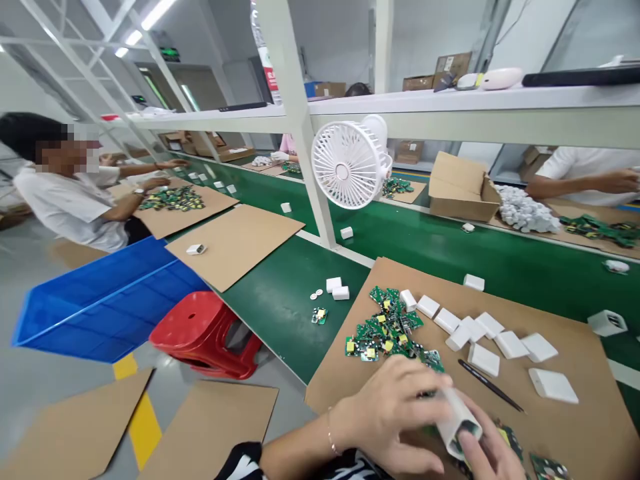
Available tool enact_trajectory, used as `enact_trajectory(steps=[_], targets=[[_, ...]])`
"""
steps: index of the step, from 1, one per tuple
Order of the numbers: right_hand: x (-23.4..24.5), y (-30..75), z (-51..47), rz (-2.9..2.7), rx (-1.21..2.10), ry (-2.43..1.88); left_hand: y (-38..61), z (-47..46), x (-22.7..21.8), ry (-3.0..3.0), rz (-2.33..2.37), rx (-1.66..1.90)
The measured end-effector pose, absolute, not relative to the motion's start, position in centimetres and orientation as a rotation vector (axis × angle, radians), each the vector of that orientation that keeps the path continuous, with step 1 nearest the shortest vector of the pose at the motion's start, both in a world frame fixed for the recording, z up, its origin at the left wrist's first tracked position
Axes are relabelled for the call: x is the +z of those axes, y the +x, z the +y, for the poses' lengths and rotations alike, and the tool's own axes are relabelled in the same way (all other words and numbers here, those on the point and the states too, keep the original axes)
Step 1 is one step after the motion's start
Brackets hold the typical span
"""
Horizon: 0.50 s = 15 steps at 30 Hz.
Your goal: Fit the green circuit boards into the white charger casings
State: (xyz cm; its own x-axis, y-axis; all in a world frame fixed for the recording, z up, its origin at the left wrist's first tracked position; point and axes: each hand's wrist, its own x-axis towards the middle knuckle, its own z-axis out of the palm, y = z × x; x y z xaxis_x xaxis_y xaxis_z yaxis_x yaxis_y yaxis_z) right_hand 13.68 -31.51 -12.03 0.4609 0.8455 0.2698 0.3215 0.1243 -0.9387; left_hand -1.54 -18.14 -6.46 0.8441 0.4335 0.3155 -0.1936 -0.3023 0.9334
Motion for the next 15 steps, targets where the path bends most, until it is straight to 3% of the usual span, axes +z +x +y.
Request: enact_trajectory(steps=[3, 5, 9, 15], targets=[[-11.5, 12.9, -30.8, -1.033, 0.626, -1.41, -1.7, -17.5, -5.5, 1.82, 0.089, 0.404], [-11.1, 12.1, -30.4, -0.927, 0.684, -1.32, -1.0, -17.2, -5.8, 1.687, 0.17, 0.485], [-10.6, 11.4, -30.5, -0.785, 0.675, -1.169, 0.9, -16.0, -6.3, 0.96, 0.376, 0.662], [-11.0, 13.0, -31.9, -0.688, 0.595, -1.234, 2.8, -13.8, -4.3, 0.223, 0.541, 0.48]])
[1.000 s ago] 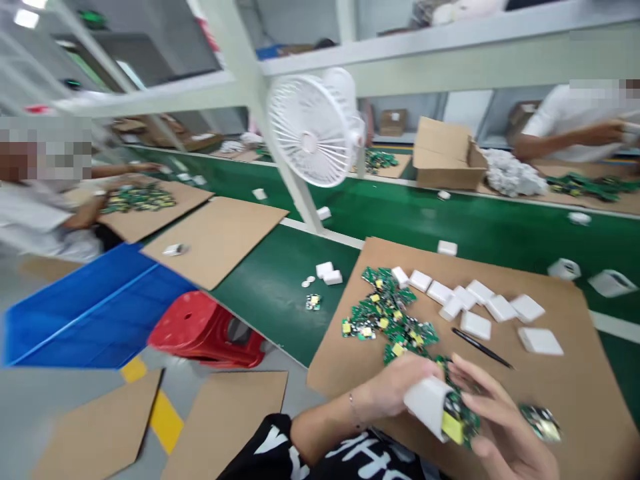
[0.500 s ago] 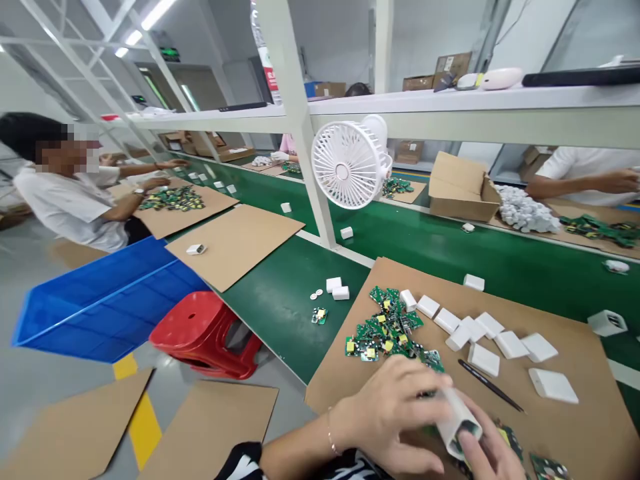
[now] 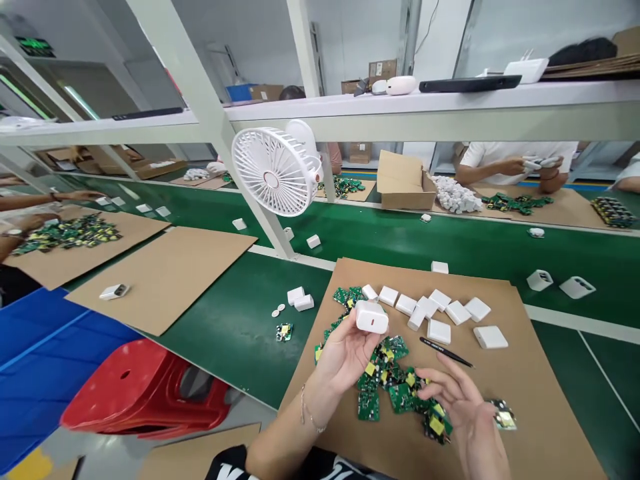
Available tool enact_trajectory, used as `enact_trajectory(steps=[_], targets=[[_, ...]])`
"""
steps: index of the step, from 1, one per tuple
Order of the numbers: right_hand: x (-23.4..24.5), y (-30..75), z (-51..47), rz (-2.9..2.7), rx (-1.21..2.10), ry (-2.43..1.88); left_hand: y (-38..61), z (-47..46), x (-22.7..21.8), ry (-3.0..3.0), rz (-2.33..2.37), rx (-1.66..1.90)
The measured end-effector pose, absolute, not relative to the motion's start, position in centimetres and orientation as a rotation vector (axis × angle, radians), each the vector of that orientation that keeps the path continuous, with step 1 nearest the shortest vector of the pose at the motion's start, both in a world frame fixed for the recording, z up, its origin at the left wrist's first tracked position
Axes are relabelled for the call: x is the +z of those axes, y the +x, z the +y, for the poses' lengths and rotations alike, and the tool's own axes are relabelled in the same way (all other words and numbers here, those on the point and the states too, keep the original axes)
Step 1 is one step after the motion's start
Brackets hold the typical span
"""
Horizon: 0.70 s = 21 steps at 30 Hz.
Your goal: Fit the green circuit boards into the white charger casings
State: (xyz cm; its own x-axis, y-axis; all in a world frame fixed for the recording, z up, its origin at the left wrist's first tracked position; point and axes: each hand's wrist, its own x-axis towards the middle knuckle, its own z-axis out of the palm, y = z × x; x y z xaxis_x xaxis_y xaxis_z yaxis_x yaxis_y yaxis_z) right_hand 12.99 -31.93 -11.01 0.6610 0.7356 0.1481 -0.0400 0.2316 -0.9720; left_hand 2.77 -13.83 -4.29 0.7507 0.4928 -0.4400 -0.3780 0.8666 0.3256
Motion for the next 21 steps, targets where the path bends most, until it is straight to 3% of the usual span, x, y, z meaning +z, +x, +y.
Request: enact_trajectory(steps=[10, 15, 18, 21], targets=[[-11.5, 14.8, -33.5, -0.852, 0.558, -1.444, 3.7, -13.4, -5.1, 0.276, 0.543, 0.378], [-7.9, 22.1, -32.3, -1.293, 0.383, -1.939, 6.8, -7.8, -7.2, 1.273, 0.634, 0.607], [-5.3, 28.9, -27.5, -1.148, 0.299, -2.52, 11.6, -2.4, -8.0, 1.596, 0.64, 0.619], [-4.4, 34.5, -21.6, -0.86, 0.223, -2.771, 17.1, 1.9, -8.7, 1.845, 0.657, 0.603]])
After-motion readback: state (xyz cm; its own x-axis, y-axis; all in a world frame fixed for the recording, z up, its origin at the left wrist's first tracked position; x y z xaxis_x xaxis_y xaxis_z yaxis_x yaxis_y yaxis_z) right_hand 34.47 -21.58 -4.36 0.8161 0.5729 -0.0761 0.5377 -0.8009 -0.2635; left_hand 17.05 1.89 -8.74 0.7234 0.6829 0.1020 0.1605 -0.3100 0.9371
